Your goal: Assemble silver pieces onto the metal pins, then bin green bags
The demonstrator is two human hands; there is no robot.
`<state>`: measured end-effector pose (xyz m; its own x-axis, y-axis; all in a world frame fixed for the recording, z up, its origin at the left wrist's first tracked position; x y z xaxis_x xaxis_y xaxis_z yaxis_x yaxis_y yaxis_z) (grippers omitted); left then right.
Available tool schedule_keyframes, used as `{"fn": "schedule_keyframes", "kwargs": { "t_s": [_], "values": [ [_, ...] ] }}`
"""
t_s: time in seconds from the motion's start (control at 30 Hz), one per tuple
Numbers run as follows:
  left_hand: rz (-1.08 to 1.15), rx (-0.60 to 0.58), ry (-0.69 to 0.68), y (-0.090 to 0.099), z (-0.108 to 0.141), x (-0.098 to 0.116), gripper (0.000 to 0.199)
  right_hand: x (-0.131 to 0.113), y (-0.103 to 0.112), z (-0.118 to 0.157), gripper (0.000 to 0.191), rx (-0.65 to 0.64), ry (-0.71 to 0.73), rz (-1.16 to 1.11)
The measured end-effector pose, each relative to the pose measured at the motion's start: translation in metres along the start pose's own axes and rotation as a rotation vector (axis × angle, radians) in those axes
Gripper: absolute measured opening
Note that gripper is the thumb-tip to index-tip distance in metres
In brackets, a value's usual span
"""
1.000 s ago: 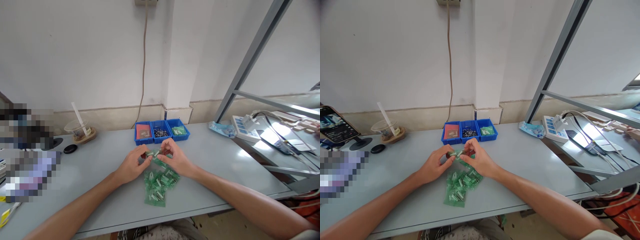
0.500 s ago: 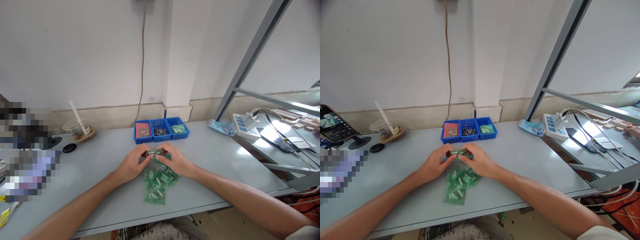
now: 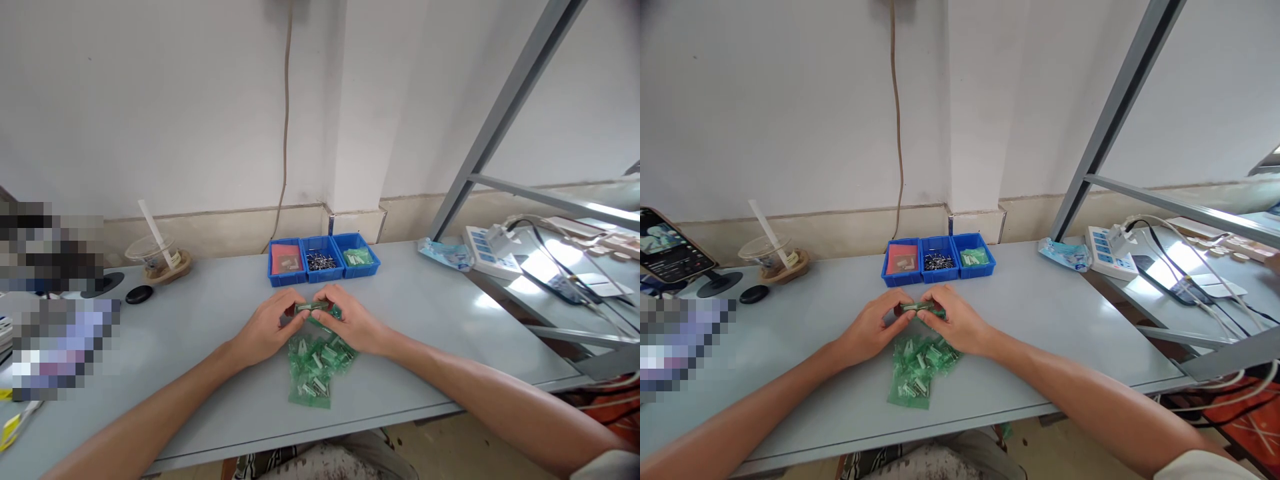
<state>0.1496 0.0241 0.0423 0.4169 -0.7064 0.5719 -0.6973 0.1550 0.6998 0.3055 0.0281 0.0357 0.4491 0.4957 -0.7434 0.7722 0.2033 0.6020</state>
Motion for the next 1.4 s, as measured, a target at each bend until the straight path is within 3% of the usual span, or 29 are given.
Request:
{"fn": "schedule_keyframes", "kwargs": {
  "t_s": [0.4, 0.73, 1.03, 1.4],
  "values": [
    [-0.02, -0.008, 0.003, -0.0002, 0.0, -0.0022, 0.024, -0.0023, -0.0005, 0.0003, 0.028, -0.03, 0.025, 0.06],
    [0.003, -0.004, -0.026, -0.0013, 0.0003, 0.0021, 0.023, -0.0012, -0.0002, 0.0004, 0.012, -0.024, -0.027, -0.002],
    [0.005, 0.007, -0.083, -0.0019, 0.0, 0.0054, 0.021, -0.005, 0.0002, 0.0006, 0.014, -0.036, 0.02, 0.025],
    [0.003, 0.008, -0.038, -0.0012, -0.0006, -0.0008, 0.024, -0.0047, -0.0006, -0.0003, 0.011, -0.042, 0.042, 0.056]
  ]
}}
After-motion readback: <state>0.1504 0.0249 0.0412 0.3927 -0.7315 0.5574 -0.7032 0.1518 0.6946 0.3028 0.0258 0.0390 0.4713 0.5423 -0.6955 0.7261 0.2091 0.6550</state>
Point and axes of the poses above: each hand's wrist, its own z-axis away from the middle knuckle, its own y-axis out of the back of the hand, x = y × z, the point moved 8 cm from there along -z, towards the middle knuckle, and after that the axes turned 4 degrees about -y, right-handed, at the moved point
